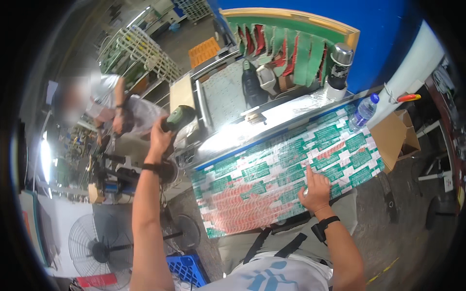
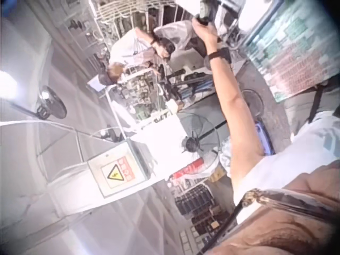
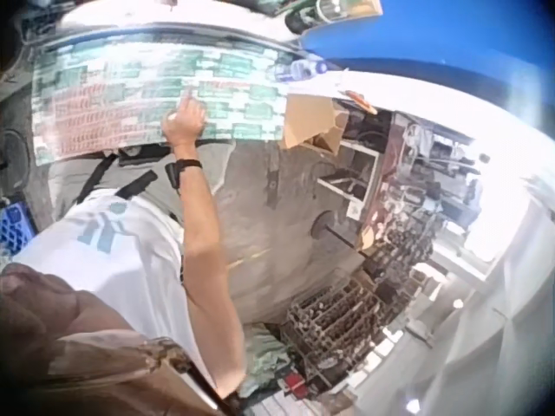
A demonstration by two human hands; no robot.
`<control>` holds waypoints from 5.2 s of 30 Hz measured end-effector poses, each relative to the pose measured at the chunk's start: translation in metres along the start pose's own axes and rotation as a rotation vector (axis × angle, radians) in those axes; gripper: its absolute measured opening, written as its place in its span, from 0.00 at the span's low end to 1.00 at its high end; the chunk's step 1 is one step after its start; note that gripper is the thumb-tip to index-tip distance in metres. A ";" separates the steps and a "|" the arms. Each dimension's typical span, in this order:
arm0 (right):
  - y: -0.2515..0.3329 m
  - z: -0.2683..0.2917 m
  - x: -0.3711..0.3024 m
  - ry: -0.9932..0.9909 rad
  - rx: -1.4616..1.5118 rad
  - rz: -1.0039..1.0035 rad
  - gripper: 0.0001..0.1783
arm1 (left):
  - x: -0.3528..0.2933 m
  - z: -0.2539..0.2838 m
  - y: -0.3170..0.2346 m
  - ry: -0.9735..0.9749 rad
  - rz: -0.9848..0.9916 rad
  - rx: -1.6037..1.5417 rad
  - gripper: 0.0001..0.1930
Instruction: The recorder is shown applying adhesive and manipulating shoe components on a production line.
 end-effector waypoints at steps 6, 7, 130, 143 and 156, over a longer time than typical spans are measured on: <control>-0.006 -0.001 -0.007 0.067 0.009 -0.035 0.50 | 0.079 -0.079 0.017 -0.056 0.044 0.404 0.31; -0.007 0.001 -0.007 0.021 -0.012 -0.016 0.50 | 0.073 -0.098 -0.031 -0.092 -0.060 0.355 0.31; 0.195 0.031 0.049 0.277 0.581 0.085 0.41 | -0.232 -0.183 -0.159 0.612 0.140 -0.166 0.37; 0.146 0.049 0.015 0.198 0.646 -0.070 0.43 | -0.242 -0.188 -0.153 0.608 0.143 -0.225 0.38; 0.161 0.065 0.008 0.325 0.565 -0.004 0.48 | -0.229 -0.183 -0.146 0.655 0.162 -0.282 0.39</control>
Point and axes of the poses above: each hand's wrist, its own x-axis towards the middle knuckle, its own z-axis out of the back of the hand, y = z × x, the point moved 2 cm from there along x, towards the middle knuckle, and after that the axes turned 14 degrees about z, right-handed, at the moved point
